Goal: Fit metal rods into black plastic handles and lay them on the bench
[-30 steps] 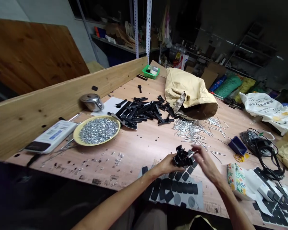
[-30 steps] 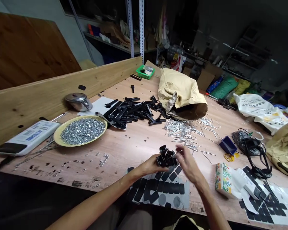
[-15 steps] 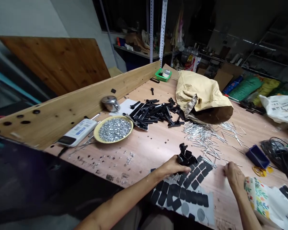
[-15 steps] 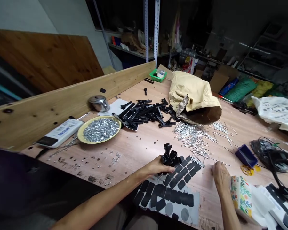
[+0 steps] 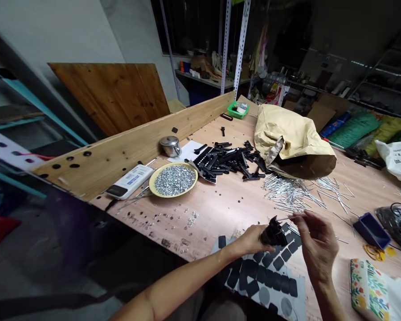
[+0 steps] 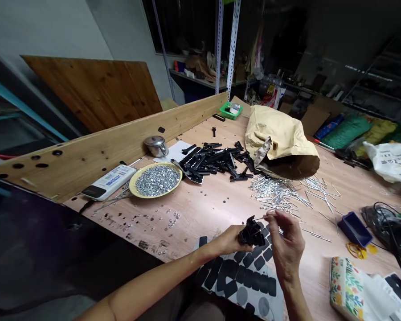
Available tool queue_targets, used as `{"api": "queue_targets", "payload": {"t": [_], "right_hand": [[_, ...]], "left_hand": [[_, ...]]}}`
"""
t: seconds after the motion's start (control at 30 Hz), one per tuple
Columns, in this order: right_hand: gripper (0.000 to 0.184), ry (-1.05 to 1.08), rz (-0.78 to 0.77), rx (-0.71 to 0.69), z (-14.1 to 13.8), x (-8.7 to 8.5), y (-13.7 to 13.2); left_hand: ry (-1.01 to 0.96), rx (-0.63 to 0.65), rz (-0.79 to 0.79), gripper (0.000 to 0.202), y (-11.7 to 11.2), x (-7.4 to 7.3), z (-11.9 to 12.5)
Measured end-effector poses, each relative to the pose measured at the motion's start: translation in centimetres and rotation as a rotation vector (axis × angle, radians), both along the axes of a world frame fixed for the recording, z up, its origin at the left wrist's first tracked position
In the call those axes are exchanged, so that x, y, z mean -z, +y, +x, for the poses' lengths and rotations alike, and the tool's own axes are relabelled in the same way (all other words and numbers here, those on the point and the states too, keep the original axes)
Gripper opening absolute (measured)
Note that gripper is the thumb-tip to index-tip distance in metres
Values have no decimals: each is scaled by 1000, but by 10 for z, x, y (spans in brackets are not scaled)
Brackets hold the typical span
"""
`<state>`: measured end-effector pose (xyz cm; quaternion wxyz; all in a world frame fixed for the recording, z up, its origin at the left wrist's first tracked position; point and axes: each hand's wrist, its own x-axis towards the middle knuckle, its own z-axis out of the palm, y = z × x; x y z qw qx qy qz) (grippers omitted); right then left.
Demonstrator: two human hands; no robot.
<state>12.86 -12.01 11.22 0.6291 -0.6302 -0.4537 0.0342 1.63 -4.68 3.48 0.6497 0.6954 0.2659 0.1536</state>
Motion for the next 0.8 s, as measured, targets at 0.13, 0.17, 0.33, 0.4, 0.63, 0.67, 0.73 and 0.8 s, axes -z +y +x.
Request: {"api": "queue_targets", "payload": {"t": [0.13,0.17,0.33,0.4,0.63,0.67,0.73,0.8], "right_hand": [[20,-187,-101,-9,11,7,6],[18,-219,-113,-12,12,7,6],[10,-413,-193,-65,1,9,1],[12,-497,-221,-109,-1,13,-3],[35,-298,-1074,438,77,30,-53],[34,-271,-1186,537,92,34,-63],[30,-233,-1321,667,114,44,-78],[29,-202,-1378,735,127,57,-88]], "left_hand": [[120,-13,172,35,2,-3,-1],[126,-22,186,33,2,-2,-1],[101,-60,272,28,-1,6,7],[93,-70,305,26,-3,9,9],[-165,-89,132,43,0,14,-2],[-186,-105,111,44,1,14,-3],[-219,-132,77,43,0,14,-4],[-227,-143,67,42,-2,14,-3]]}}
